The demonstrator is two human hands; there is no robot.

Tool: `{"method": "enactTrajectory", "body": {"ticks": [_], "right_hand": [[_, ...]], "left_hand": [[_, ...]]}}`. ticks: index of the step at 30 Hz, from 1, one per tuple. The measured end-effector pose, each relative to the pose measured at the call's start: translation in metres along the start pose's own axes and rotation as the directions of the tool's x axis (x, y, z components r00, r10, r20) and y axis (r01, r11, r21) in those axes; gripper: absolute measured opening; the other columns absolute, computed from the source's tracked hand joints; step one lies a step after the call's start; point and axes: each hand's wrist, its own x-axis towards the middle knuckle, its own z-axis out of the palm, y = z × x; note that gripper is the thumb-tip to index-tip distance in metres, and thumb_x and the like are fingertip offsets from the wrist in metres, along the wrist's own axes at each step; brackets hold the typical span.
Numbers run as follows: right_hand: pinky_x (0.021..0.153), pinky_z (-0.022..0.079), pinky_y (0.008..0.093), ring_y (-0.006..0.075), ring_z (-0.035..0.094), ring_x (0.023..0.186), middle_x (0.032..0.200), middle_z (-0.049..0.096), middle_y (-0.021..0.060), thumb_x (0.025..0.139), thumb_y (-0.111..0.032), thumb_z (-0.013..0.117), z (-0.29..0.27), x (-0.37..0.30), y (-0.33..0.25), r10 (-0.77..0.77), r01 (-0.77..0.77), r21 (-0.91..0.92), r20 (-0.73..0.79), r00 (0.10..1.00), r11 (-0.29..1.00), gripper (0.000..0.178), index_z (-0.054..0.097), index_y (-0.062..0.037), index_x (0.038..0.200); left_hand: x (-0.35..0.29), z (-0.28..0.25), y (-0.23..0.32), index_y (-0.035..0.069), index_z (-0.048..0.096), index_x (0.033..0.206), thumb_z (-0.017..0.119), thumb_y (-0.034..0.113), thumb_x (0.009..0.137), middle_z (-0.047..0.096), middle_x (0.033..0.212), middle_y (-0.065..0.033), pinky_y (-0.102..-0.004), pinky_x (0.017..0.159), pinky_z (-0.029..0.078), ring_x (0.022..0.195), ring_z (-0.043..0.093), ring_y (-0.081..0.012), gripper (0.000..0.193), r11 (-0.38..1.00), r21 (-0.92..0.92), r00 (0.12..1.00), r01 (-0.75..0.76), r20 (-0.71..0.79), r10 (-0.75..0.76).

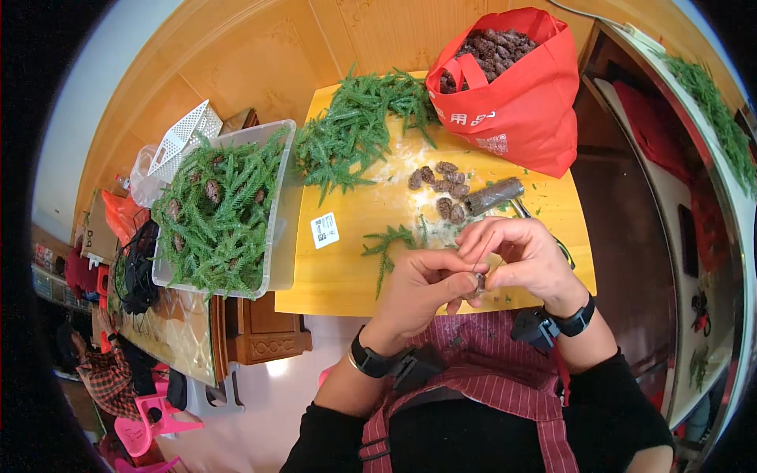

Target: Trimming small green plant branches using handheld cutters.

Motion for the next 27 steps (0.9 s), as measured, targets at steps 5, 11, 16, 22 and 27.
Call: {"method": "enactTrajectory", "body": {"ticks": [5, 11, 16, 22, 27], "right_hand": [[0.087, 0.042, 0.0336, 0.022, 0.054, 0.098, 0.095, 0.06, 0.0126, 0.067, -0.004, 0.073, -0.006, 0.001, 0.003, -0.094, 0.104, -0.11, 0.096, 0.991, 0.988, 0.017, 0.062, -0.0005, 0.08], [0.087, 0.042, 0.0338, 0.0219, 0.055, 0.096, 0.094, 0.061, 0.0115, 0.069, -0.007, 0.072, 0.003, -0.001, -0.005, -0.082, 0.088, -0.054, 0.115, 0.99, 0.995, 0.02, 0.064, -0.0002, 0.086], [0.087, 0.042, 0.034, 0.0219, 0.055, 0.095, 0.093, 0.061, 0.011, 0.071, -0.005, 0.069, -0.001, 0.0, -0.001, -0.172, 0.186, -0.097, 0.132, 0.976, 0.978, 0.016, 0.064, 0.0002, 0.085], [0.087, 0.042, 0.0352, 0.0218, 0.056, 0.093, 0.092, 0.062, 0.0106, 0.071, -0.001, 0.068, 0.002, 0.0, -0.002, -0.204, 0.215, -0.132, 0.095, 0.974, 0.968, 0.011, 0.062, -0.0013, 0.081], [0.087, 0.042, 0.0349, 0.0211, 0.055, 0.094, 0.092, 0.061, 0.0104, 0.072, 0.0, 0.067, 0.001, -0.002, 0.001, -0.211, 0.217, -0.142, 0.061, 0.976, 0.966, 0.01, 0.061, -0.0018, 0.08]], "left_hand": [[-0.002, -0.001, -0.001, -0.002, 0.061, 0.084, 0.067, 0.012, 0.077, 0.064, 0.084, -0.012, -0.0195, 0.042, 0.043, 0.061, 0.062, -0.0159, 0.016, 0.999, 0.018, 1.0, 0.031, 0.007, -0.031], [-0.003, 0.0, 0.001, 0.0, 0.06, 0.085, 0.069, 0.013, 0.076, 0.063, 0.087, -0.0128, -0.0183, 0.042, 0.043, 0.061, 0.062, -0.0172, 0.019, 0.996, -0.084, 1.0, 0.0, 0.007, 0.0], [-0.004, -0.002, 0.003, 0.001, 0.058, 0.089, 0.066, 0.005, 0.075, 0.063, 0.085, -0.0127, -0.0199, 0.044, 0.047, 0.064, 0.063, -0.0192, 0.017, 0.996, -0.085, 0.999, 0.028, 0.047, -0.024], [-0.006, 0.002, 0.013, 0.0, 0.058, 0.092, 0.062, -0.004, 0.076, 0.062, 0.085, -0.0099, -0.0215, 0.053, 0.05, 0.073, 0.064, -0.018, 0.017, 0.999, -0.002, 0.998, 0.034, 0.058, -0.034], [-0.006, 0.007, 0.012, -0.001, 0.057, 0.09, 0.062, -0.005, 0.075, 0.058, 0.086, -0.0103, -0.0211, 0.049, 0.049, 0.072, 0.064, -0.0192, 0.016, 0.989, 0.129, 0.997, -0.073, -0.003, 0.074]]}}
